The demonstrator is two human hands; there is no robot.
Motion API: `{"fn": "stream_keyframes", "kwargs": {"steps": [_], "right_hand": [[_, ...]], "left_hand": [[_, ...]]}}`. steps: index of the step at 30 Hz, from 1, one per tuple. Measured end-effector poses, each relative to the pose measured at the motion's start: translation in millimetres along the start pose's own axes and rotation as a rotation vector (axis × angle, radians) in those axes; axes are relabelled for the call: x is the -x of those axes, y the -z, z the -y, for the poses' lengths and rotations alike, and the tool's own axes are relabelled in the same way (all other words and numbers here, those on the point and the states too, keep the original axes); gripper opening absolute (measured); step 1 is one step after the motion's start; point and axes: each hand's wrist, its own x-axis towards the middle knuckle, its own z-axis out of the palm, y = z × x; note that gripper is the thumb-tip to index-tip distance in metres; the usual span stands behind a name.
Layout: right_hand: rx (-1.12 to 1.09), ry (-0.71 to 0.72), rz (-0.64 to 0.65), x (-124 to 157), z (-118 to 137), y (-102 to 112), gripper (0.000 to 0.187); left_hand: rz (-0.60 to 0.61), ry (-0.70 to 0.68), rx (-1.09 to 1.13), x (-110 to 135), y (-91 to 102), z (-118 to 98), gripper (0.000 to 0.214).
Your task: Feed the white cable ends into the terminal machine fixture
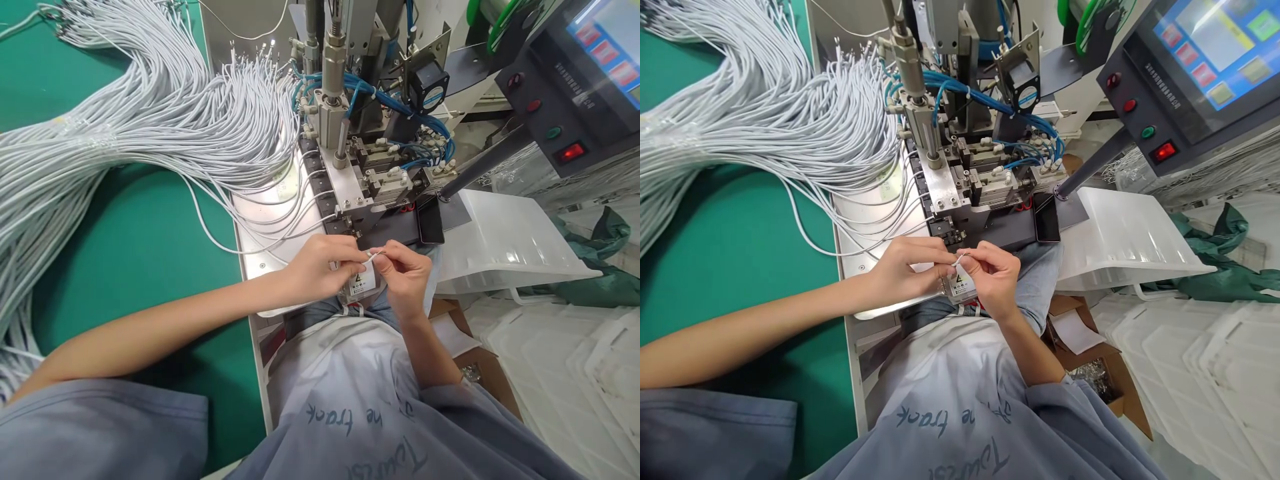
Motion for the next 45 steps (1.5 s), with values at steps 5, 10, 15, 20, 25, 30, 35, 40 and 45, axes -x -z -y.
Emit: {"fn": "stream_keyframes", "kwargs": {"steps": [5,10,15,20,25,30,35,40,45], "right_hand": [[0.128,0.015,0.107,-7.0,6.3,9.8,0.010],[0.149,-0.036,0.177,-14.5,7.7,16.4,0.010],[-0.071,-0.032,0.078,-2.3,-5.4,1.5,0.013],[0.233,0.131,-0.046,0.9,0.1,-3.1,0.012],[0.446,0.145,0.143,-13.6,8.5,5.4,0.019],[0.285,0.066,0.079,-13.4,3.0,0.2,0.020],[0.216,-0.041,0.027,-11.7,-9.2,-0.7,0.021],[0.138,-0.239,0.150,-32.4,-38.5,12.9,0.018],[0.092,-0.326,0.184,-43.2,-58.6,10.0,0.019]], "left_hand": [[0.045,-0.063,-0.081,0.3,1.9,4.9,0.022],[0.029,-0.105,-0.177,0.9,1.3,8.2,0.025],[-0.028,-0.137,-0.113,3.3,-2.2,3.9,0.017],[-0.065,-0.336,-0.528,3.4,0.3,6.9,0.016],[0.011,-0.464,-0.951,-1.6,9.7,11.4,0.018],[0.028,-0.208,-0.585,2.4,0.8,14.3,0.024],[0.093,-0.047,-0.303,6.2,-6.3,15.8,0.024],[0.307,0.016,-0.726,0.2,2.4,30.4,0.025],[0.416,0.025,-0.913,-1.8,3.8,39.6,0.030]]}}
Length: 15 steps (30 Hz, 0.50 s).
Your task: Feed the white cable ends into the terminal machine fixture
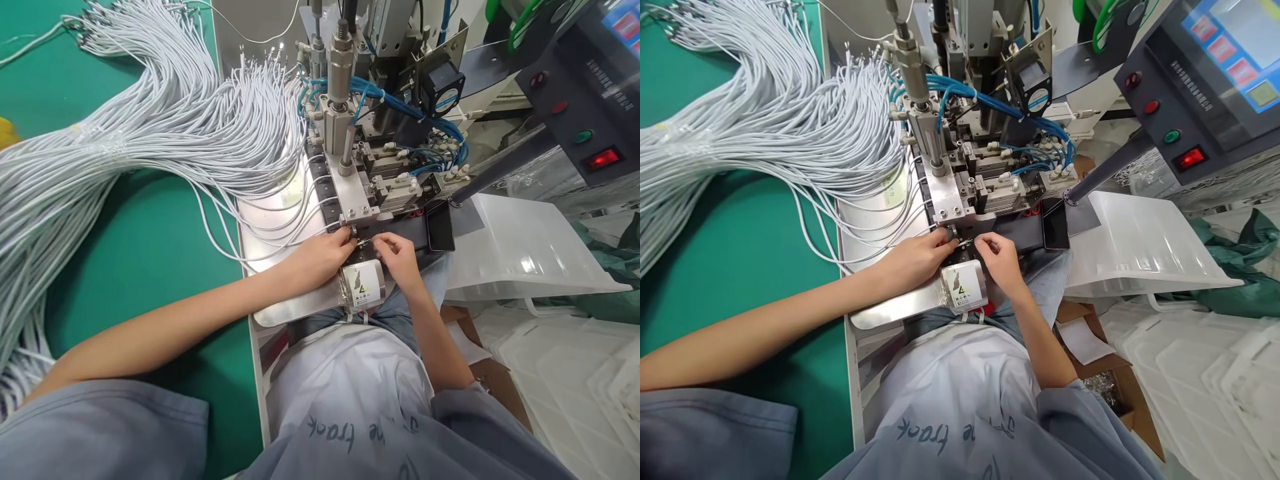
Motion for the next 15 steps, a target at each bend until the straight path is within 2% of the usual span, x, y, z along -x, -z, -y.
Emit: {"fn": "stream_keyframes", "kwargs": {"steps": [8,15], "right_hand": [[-0.060,-0.044,0.021,-5.3,-0.6,-10.5,0.020],[-0.049,-0.061,0.057,-6.5,1.4,-6.9,0.017]], "left_hand": [[0.007,-0.042,0.028,-1.1,2.2,1.2,0.037],[0.066,-0.075,-0.012,-4.5,9.5,0.4,0.027]]}}
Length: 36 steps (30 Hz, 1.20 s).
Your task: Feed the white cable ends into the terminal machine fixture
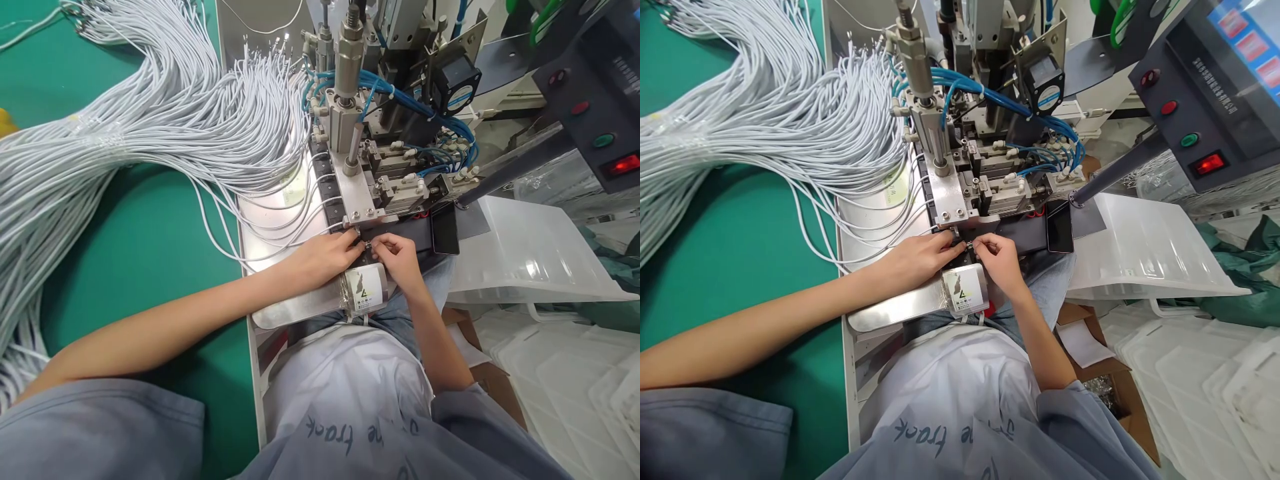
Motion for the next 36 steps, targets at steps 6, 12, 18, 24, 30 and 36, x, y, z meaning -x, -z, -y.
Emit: {"fn": "stream_keyframes", "kwargs": {"steps": [6,12,18,24,30,36], "right_hand": [[-0.018,-0.058,0.026,-1.9,0.7,0.1,0.016],[-0.037,-0.056,-0.028,-2.7,3.0,-2.2,0.019],[-0.053,-0.116,0.051,-5.0,-0.8,-3.1,0.021],[-0.015,0.009,0.166,-4.9,-9.5,-1.9,0.030],[0.083,0.073,0.109,-8.4,-18.7,4.0,0.028],[-0.011,-0.011,0.050,-4.9,-12.7,3.0,0.026]], "left_hand": [[0.026,-0.011,-0.031,-1.9,0.0,-0.3,0.027],[0.017,-0.015,-0.038,-1.4,-1.0,-1.2,0.029],[0.022,-0.011,-0.049,-2.6,-3.0,-1.8,0.030],[-0.007,0.032,-0.078,5.2,7.0,-4.8,0.017],[-0.024,0.077,-0.124,14.1,9.8,-9.5,0.016],[-0.015,0.085,-0.162,12.0,4.9,-10.8,0.017]]}}
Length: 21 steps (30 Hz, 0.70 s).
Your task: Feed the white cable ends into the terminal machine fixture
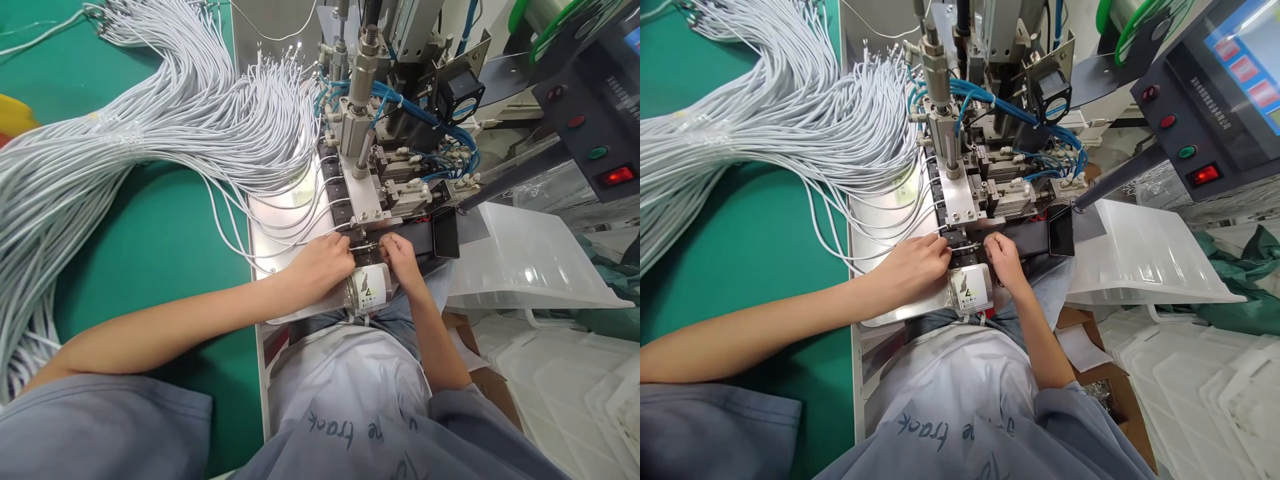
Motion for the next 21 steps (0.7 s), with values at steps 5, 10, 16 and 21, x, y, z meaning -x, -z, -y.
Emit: {"fn": "stream_keyframes", "kwargs": {"steps": [5,10,16,21], "right_hand": [[-0.011,0.027,0.081,-0.6,-0.6,-8.1,0.027],[0.055,0.097,-0.097,-0.1,-3.1,-0.9,0.028],[0.109,0.388,-0.413,41.4,18.1,-13.0,0.023],[0.434,0.678,-0.227,67.4,15.0,-47.0,0.018]], "left_hand": [[0.014,0.012,0.000,0.7,-0.5,-0.5,0.014],[0.035,0.051,0.031,2.4,2.5,1.4,0.014],[0.098,0.269,0.023,0.6,-0.4,12.2,0.024],[0.075,0.296,0.119,-4.0,4.1,46.0,0.021]]}}
